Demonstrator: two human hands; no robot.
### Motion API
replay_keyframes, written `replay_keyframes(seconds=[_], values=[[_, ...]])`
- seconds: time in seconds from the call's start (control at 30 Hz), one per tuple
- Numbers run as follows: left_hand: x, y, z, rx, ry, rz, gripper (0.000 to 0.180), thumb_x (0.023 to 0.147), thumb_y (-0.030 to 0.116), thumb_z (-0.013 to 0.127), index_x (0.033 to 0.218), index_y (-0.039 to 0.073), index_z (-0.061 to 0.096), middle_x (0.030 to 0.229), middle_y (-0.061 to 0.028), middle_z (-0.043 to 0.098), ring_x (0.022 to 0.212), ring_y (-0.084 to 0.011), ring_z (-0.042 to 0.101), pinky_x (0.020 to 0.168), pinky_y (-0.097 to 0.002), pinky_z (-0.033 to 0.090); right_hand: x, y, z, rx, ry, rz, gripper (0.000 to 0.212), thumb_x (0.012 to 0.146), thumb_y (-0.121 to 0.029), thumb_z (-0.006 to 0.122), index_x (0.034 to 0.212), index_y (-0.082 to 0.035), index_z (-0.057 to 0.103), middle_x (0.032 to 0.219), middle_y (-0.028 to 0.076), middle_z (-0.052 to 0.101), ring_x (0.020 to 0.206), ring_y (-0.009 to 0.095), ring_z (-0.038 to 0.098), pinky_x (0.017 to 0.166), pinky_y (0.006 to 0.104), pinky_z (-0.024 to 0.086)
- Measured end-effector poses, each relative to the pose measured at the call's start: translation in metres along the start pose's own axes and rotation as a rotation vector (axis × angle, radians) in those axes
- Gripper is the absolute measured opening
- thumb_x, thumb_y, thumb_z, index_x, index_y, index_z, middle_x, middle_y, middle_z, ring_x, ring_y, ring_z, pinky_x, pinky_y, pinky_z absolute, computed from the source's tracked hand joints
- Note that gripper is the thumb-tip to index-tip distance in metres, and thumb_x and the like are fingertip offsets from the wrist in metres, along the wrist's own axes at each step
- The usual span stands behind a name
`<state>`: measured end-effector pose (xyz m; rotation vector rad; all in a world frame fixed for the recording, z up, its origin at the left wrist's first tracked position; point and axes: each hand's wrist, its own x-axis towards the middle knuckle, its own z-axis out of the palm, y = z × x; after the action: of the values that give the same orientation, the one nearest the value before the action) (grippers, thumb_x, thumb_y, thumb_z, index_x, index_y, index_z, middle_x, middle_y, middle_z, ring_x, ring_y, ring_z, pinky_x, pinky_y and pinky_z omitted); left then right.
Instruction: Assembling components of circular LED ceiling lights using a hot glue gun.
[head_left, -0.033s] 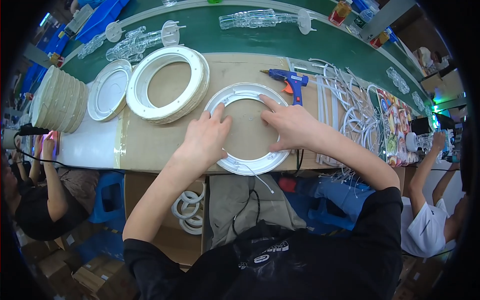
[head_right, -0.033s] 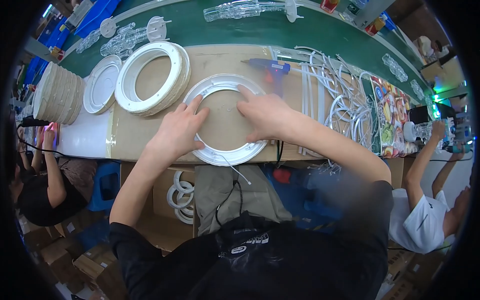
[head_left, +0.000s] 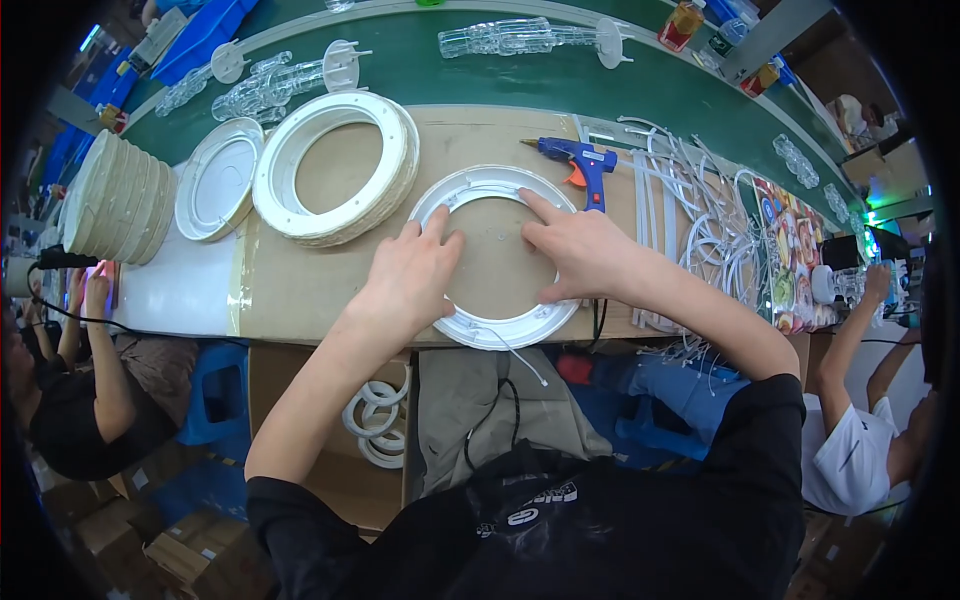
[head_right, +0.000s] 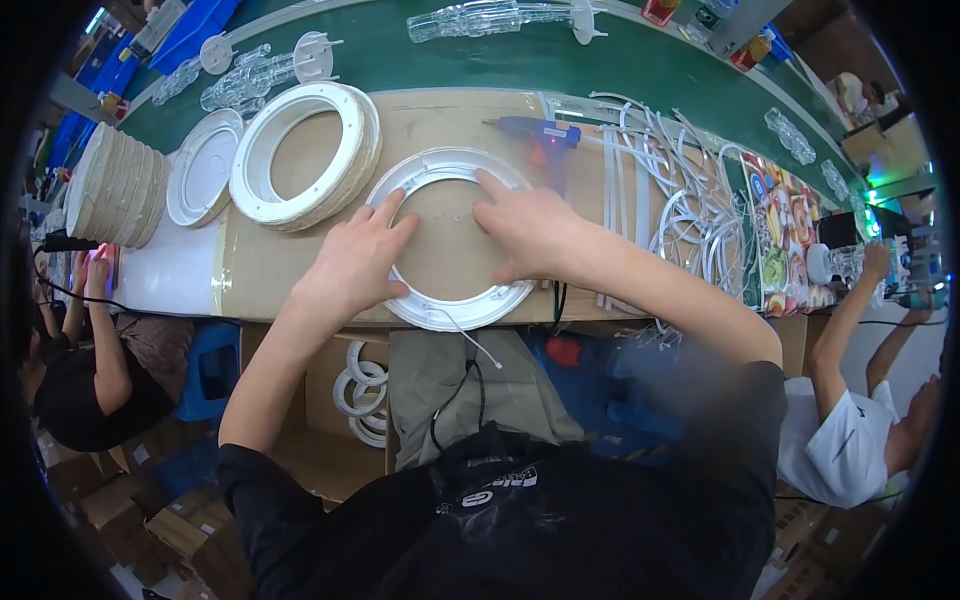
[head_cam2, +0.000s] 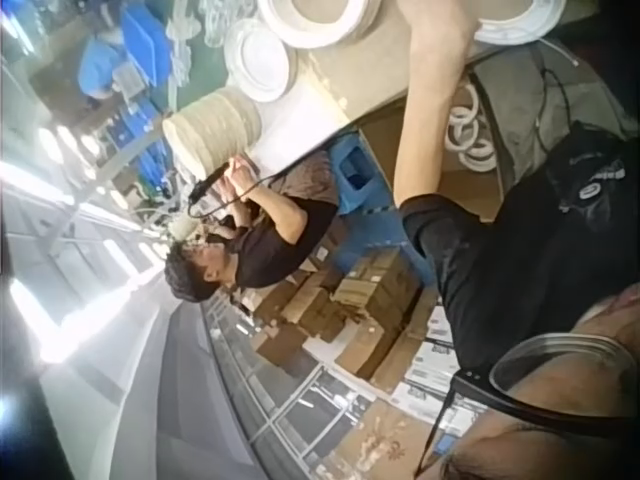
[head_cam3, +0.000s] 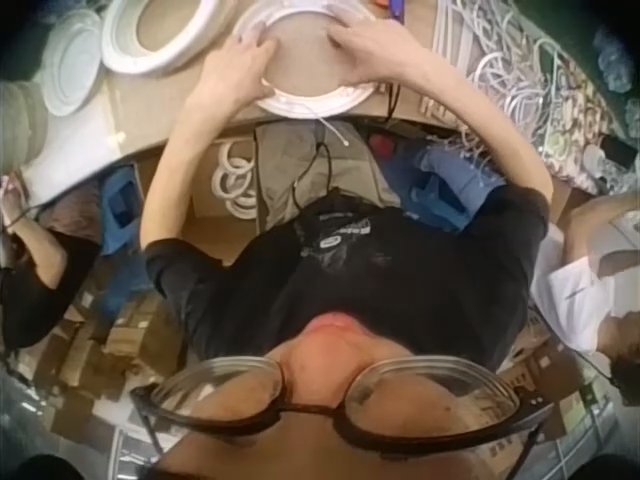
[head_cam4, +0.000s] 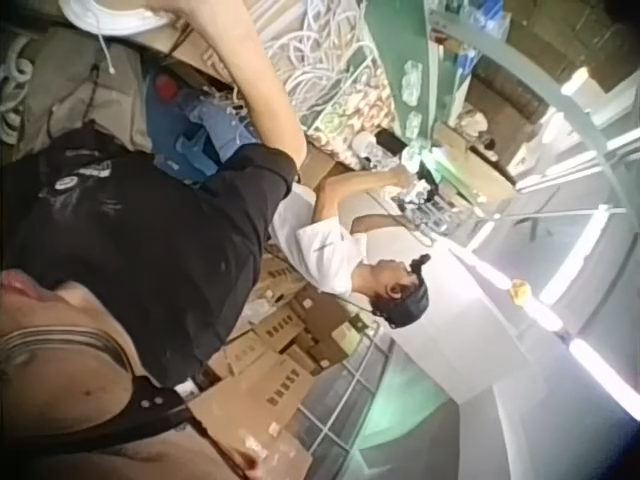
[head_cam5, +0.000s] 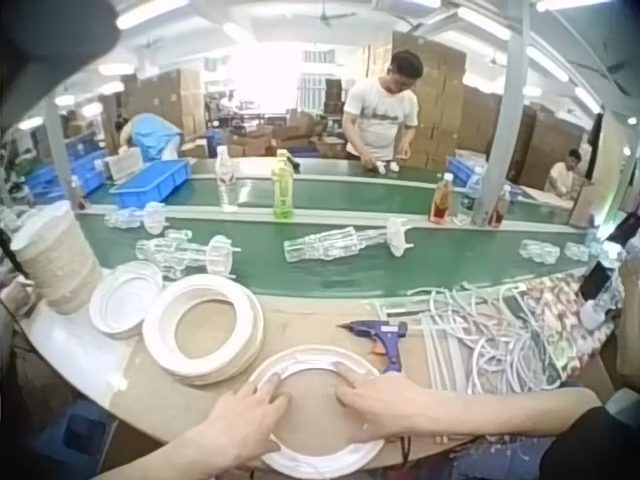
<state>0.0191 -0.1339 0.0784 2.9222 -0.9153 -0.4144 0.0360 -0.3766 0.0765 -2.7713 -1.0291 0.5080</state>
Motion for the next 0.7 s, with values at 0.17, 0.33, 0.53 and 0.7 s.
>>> replay_keyframes(seconds=[0.17,0.33,0.53,0.7], values=[[-0.002,-0.002,0.0,-0.019,0.017,0.017,0.069,0.062,0.022,0.089,0.12,0.003,0.056,0.144,-0.0217,0.044,0.116,-0.0335,0.057,0.088,-0.0422,0.054,0.0,0.0,0.002,0.025,-0.009,0.002,0.053,0.063,-0.031,0.082,0.104,-0.005,0.062,0.148,0.03,0.037,0.092,0.039,0.068,0.081,0.0426,0.056],[-0.01,-0.001,0.007,0.019,0.049,0.004,0.064,0.066,0.018,0.086,0.118,-0.001,0.055,0.143,-0.0231,0.044,0.117,-0.0336,0.056,0.089,-0.0421,0.052,-0.007,0.0,0.005,0.165,0.191,-0.045,0.044,0.07,-0.028,0.079,0.104,-0.005,0.062,0.147,0.026,0.041,0.083,0.033,0.068,0.073,0.0392,0.055],[-0.023,0.001,0.013,-0.076,0.119,0.023,0.048,0.073,0.008,0.077,0.115,-0.004,0.055,0.138,-0.0239,0.049,0.117,-0.0347,0.055,0.092,-0.0426,0.048,-0.02,0.038,0.002,0.259,0.641,0.32,0.022,0.081,-0.018,0.07,0.094,-0.001,0.065,0.096,0.014,0.068,0.054,0.016,0.054,0.055,0.0305,0.046],[-0.033,0.002,0.02,-0.104,0.383,0.047,0.032,0.079,0.0,0.066,0.11,-0.002,0.059,0.122,-0.0159,0.059,0.118,-0.0339,0.055,0.093,-0.0435,0.047,-0.016,0.059,0.012,0.138,0.515,0.542,0.039,0.082,-0.037,0.073,0.089,0.001,0.066,0.071,0.012,0.067,0.064,0.029,0.066,0.062,0.0378,0.051]])
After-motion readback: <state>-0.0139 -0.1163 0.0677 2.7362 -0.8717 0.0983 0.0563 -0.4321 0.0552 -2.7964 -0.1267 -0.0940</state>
